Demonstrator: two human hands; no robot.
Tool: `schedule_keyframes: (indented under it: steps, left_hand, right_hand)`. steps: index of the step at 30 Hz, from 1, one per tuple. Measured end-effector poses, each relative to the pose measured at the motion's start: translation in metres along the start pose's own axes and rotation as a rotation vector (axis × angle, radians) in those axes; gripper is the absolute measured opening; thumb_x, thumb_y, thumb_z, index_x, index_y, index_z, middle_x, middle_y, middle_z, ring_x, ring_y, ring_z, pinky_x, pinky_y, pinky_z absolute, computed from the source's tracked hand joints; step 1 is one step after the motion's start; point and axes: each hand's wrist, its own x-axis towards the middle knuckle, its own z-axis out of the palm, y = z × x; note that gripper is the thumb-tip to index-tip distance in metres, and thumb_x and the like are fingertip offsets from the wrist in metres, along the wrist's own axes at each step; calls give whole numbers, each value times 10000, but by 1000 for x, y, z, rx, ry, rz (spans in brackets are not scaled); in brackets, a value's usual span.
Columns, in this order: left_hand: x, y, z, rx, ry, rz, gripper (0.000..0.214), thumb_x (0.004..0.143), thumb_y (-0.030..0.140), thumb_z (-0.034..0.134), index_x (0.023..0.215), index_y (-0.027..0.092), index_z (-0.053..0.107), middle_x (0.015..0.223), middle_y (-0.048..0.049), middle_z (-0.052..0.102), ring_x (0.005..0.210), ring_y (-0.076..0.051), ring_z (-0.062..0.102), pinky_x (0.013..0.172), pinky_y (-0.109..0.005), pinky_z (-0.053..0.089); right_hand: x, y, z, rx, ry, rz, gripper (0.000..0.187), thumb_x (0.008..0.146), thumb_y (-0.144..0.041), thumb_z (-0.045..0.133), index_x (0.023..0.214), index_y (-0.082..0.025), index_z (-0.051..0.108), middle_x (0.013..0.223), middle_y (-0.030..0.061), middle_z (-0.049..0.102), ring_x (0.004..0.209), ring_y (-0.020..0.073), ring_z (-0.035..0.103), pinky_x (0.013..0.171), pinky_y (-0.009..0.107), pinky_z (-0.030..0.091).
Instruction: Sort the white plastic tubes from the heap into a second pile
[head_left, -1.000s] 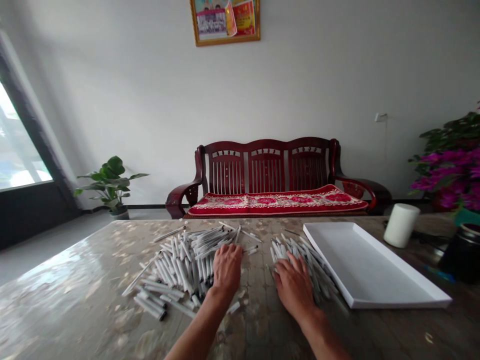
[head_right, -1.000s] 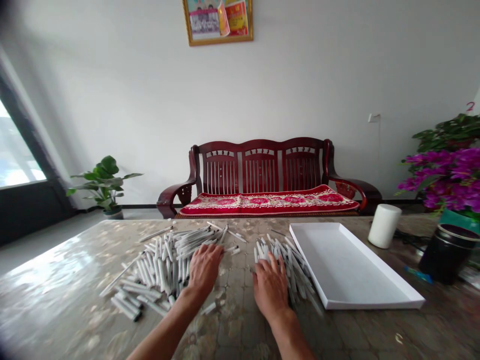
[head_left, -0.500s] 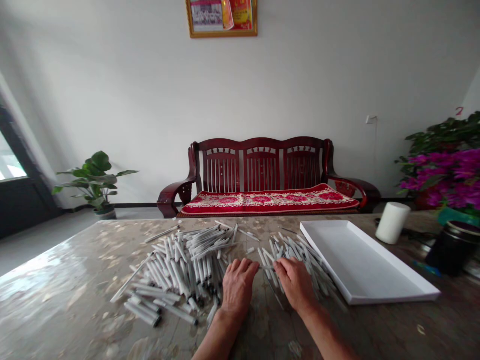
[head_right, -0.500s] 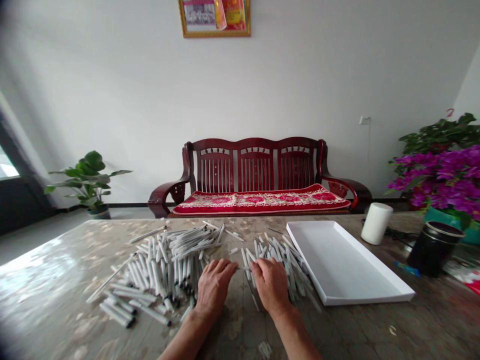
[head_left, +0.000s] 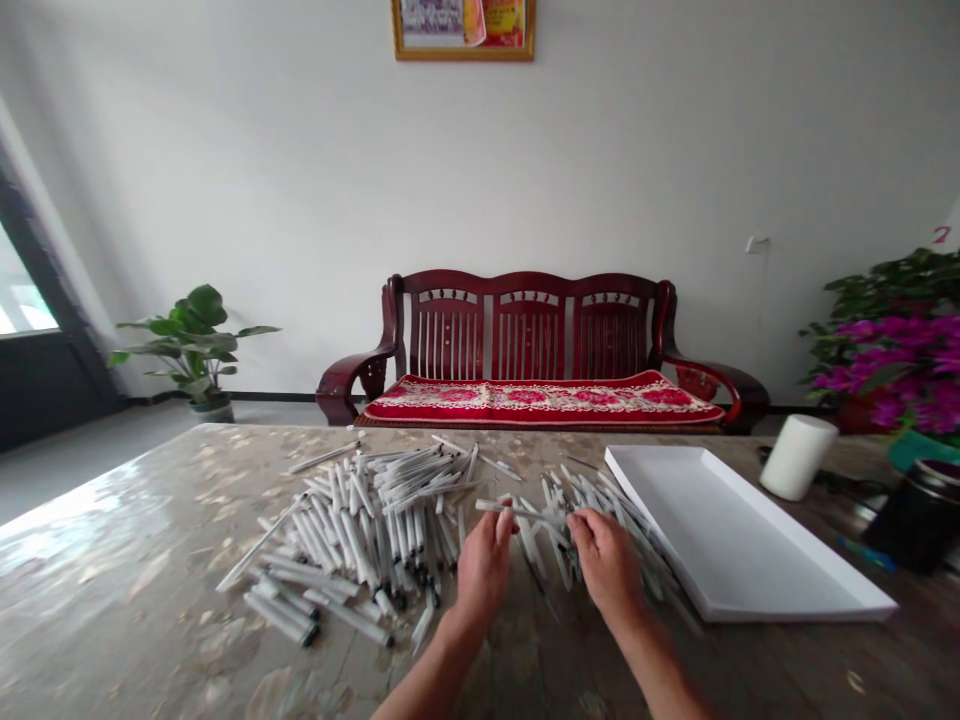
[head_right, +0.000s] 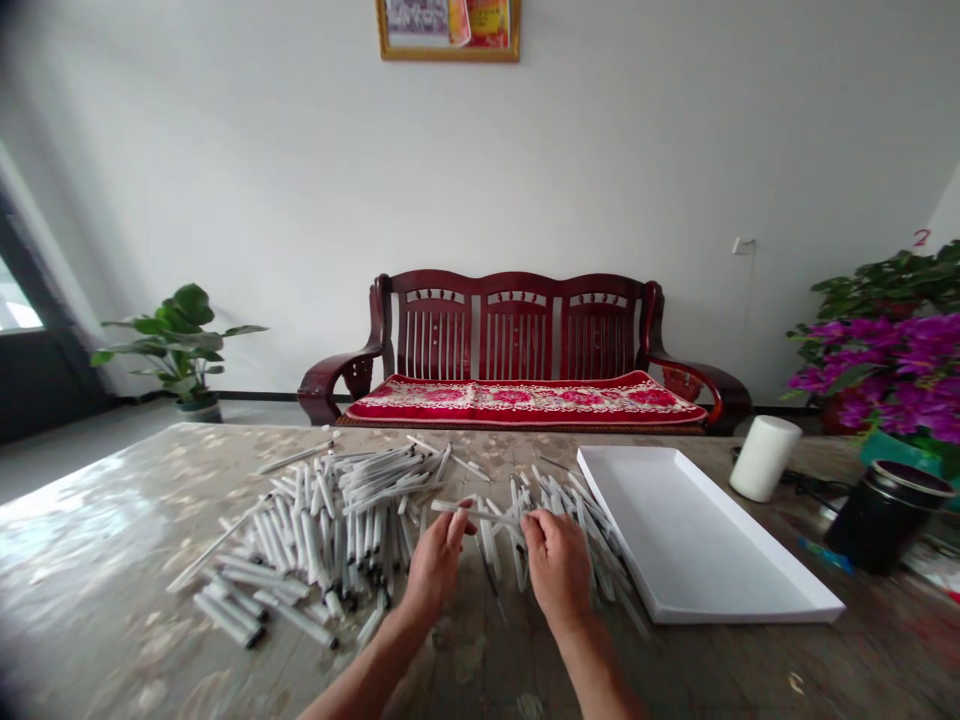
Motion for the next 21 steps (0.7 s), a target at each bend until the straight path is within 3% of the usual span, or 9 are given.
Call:
schedule_keyframes:
  steps: [4,7,9,12,21]
  left_hand:
    - [14,7,7,-585,-96,-281,506,710,609,732,911,145,745,712,-33,675,571,-112,552,530,-218,391]
    - [17,11,10,-788,-123,-377,544,510,577,882,794,140,727,655,-6,647,572,-88,566,532,-189,415]
    - [16,9,13,-851,-106,-395,542,453,543,922,754,143,714,647,-2,653,581,-89,595,530,-180,438]
    - [14,2,18,-937,-63,-424,497,465,480,946,742,146,703,652,-3,673,601,-106,649,540,-183,491]
    - [9,-2,19,-1022,16,-518,281,678,300,887,717,125,670,583,-9,670,534,-118,671,524,-195,569]
  right_hand:
    - [-1,-6,-1,-83,27,-68,438,1023,-465,375,822,-229,686,752,53,697,730,218,635,705,326,432]
    - [0,-5,-2,-166,23,-104,442,1031,-452,367,813,-231,683,735,49,691,721,219,630,703,331,411]
    - [1,-5,-3,-218,-3,-113,443,1033,-435,372,767,-239,667,686,37,671,696,218,619,684,331,391]
    - [1,-6,-3,-224,-1,-123,415,1023,-410,407,749,-239,666,683,35,669,695,215,610,677,326,380]
    - [0,-15,-5,-53,42,-276,303,979,-308,523,744,-221,693,724,31,702,755,201,599,740,308,400]
